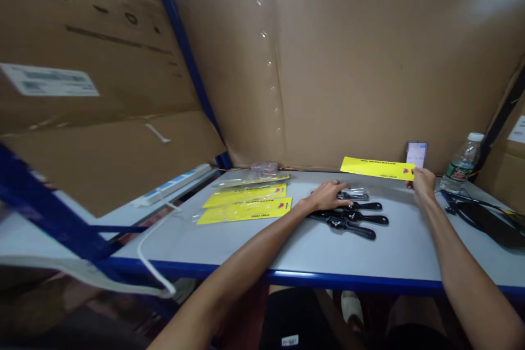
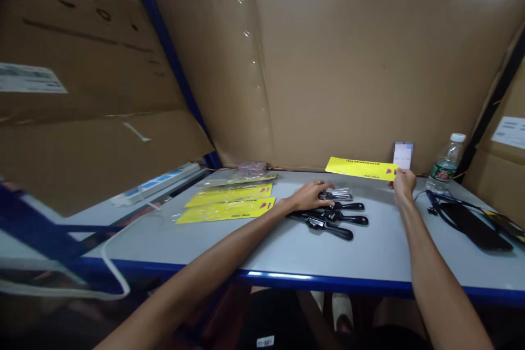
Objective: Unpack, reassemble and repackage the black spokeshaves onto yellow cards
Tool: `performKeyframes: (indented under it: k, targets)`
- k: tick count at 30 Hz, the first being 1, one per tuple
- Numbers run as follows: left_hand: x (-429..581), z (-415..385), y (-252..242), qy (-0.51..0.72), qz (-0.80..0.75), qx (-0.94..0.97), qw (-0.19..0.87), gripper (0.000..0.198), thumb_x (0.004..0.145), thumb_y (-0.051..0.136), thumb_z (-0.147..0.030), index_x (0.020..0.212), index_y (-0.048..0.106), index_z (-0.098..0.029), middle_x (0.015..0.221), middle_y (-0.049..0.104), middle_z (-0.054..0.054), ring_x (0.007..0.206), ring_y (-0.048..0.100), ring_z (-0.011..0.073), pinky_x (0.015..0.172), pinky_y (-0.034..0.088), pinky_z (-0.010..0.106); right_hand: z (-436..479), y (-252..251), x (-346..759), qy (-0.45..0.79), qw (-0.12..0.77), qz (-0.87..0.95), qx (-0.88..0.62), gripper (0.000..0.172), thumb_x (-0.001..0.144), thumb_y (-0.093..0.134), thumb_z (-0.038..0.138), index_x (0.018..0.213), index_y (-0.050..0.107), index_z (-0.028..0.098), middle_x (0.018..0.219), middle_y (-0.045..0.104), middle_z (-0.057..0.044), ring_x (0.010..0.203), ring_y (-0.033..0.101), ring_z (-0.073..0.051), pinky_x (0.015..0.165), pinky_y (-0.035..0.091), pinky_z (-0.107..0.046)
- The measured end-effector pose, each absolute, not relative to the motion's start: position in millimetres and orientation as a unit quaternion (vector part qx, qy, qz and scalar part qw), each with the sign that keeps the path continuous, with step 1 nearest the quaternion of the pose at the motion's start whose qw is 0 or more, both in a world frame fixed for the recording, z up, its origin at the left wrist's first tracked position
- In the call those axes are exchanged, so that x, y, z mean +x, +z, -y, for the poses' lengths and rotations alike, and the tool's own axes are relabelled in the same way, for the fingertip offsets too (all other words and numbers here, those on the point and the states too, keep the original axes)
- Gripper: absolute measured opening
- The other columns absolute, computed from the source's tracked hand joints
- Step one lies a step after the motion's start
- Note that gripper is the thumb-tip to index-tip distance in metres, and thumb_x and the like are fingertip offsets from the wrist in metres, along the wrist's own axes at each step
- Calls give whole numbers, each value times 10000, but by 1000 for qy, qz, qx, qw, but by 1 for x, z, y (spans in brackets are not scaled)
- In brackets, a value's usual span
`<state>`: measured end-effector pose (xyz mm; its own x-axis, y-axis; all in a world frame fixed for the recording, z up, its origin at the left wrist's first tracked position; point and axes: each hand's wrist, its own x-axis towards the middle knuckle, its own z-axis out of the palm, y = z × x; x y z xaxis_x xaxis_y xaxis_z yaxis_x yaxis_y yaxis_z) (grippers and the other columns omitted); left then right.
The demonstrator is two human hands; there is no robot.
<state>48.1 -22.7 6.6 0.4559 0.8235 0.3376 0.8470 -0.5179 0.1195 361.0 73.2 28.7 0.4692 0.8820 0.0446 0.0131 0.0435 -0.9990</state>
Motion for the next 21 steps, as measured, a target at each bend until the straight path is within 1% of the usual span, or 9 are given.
performKeyframes:
  k: [3,6,9,13,16,21]
  targets:
    - [40,23,9,-188,501,-843,59,601,938,574,-675,1387,597,-277,1166,677,102,1004,679,281,868,535,388,-72,25,354,385,611,376,-580,301,1002,646,363,1223,639,160,1140,684,-70,905,690,-183,765,610,-359]
    - [30,24,14,-197,517,-827,99,621,944,573,-665,1406,578,-250,1218,644,128,1095,630,305,940,505,430,-71,20,345,407,607,372,-573,322,998,650,368,1252,635,170,1206,672,-85,982,686,-209,825,606,-402]
    - [21,25,22,-208,524,-814,138,611,937,602,-646,1407,572,-256,1223,615,129,1179,563,323,1015,451,463,-69,17,337,411,611,361,-573,333,996,651,371,1265,632,175,1238,664,-91,1019,680,-221,857,600,-424]
    - [8,23,29,-225,539,-793,171,588,954,601,-602,1416,554,-241,1206,589,134,1157,541,324,998,438,461,-68,19,338,389,634,332,-579,355,999,645,378,1287,619,172,1240,662,-92,1018,682,-222,858,599,-426]
    - [1,20,28,-229,542,-788,182,578,949,612,-599,1409,554,-252,1197,586,123,1140,536,312,987,434,444,-65,22,342,375,646,319,-583,361,1003,639,379,1298,610,173,1234,662,-91,1000,685,-217,842,602,-415]
    - [4,21,27,-229,536,-788,199,669,957,554,-654,1471,497,-229,1253,562,158,1165,511,338,985,420,462,-56,23,331,402,619,365,-567,359,998,646,373,1294,613,172,1244,658,-94,1012,682,-221,851,600,-419]
